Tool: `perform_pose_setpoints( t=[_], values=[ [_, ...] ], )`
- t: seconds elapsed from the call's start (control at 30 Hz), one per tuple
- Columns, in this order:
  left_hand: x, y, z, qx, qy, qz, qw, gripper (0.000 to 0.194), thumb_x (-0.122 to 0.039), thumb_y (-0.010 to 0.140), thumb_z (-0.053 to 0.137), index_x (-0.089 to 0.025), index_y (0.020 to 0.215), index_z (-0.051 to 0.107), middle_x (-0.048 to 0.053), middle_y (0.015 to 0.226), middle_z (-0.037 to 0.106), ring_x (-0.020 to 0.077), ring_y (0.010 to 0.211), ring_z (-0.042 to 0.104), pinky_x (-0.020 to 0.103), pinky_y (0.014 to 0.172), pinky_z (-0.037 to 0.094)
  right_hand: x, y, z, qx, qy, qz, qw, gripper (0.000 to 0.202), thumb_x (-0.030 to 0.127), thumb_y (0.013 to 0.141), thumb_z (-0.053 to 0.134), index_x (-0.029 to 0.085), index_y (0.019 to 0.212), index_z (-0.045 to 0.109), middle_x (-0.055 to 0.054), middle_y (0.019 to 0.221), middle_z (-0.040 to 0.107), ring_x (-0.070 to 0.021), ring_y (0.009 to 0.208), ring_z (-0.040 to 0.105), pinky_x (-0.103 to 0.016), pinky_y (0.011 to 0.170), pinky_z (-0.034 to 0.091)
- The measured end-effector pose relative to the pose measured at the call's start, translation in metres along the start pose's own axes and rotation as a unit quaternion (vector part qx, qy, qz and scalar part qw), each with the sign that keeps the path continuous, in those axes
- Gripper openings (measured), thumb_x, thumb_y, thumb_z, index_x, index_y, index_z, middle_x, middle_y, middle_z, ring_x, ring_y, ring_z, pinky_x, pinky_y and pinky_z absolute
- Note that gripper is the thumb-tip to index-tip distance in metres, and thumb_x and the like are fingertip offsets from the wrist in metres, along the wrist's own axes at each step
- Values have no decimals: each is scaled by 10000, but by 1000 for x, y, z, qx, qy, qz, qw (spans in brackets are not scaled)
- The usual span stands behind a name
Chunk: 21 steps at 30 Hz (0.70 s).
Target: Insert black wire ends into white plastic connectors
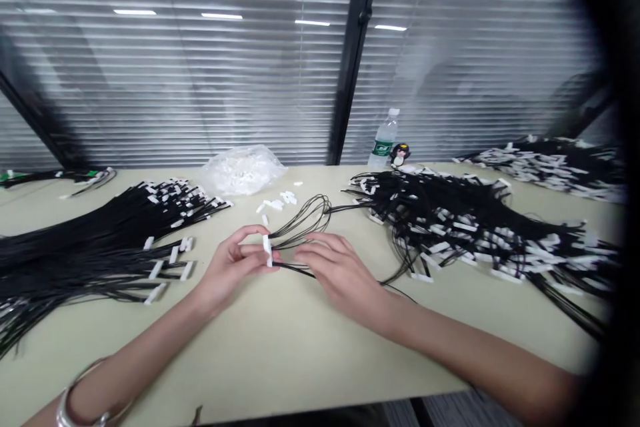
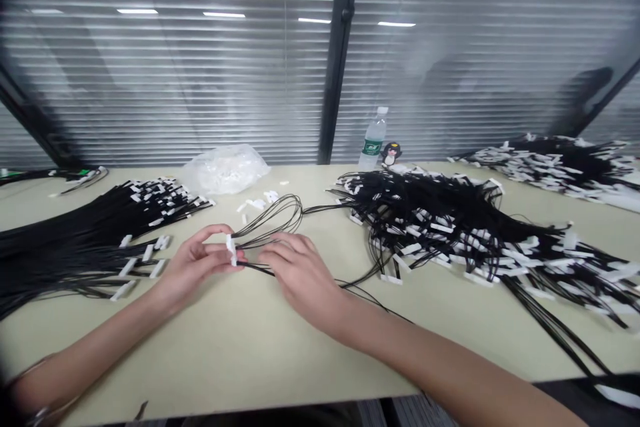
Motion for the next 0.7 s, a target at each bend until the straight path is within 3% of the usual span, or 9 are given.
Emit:
perform_pose_setpoints(
  t=[0.17, 0.3, 0.5, 0.7],
  values=[
    [3, -2, 6, 32, 23, 9, 999, 316, -222, 757, 625, -202, 1046, 499, 57, 820, 720, 213, 843, 655, 398, 827, 498, -13, 4, 2, 21, 39, 39, 998, 162, 225, 873, 469, 230, 928, 621, 13, 883, 636, -164, 1011, 452, -328, 930, 338],
    [6, -3, 11, 53, 25, 2, 998, 313, -226, 756, 623, -191, 1044, 504, 66, 832, 716, 199, 820, 650, 372, 814, 495, -14, 4, 5, 29, 60, 55, 996, 97, 208, 830, 521, 205, 817, 617, 15, 775, 623, -162, 922, 463, -324, 892, 348],
    [3, -4, 12, 43, 28, 19, 999, 294, -242, 754, 625, -198, 1021, 511, 56, 814, 713, 209, 813, 654, 380, 819, 486, 3, 2, -4, -7, 39, 15, 999, 133, 203, 846, 472, 177, 818, 599, -25, 782, 588, -165, 829, 458, -331, 810, 369],
    [-1, -5, 9, 19, 30, 33, 999, 272, -232, 745, 640, -198, 984, 513, 60, 822, 717, 206, 761, 666, 379, 803, 491, 8, 1, 0, 31, 118, -5, 993, 203, 194, 882, 426, 190, 904, 628, -44, 919, 555, -137, 862, 491, -272, 777, 408]
  ],
)
Point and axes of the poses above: each hand's wrist, its own y-axis towards the middle knuckle, its own z-axis out of the palm, x = y × z, the point moved 8 cm from there along y, towards the middle knuckle
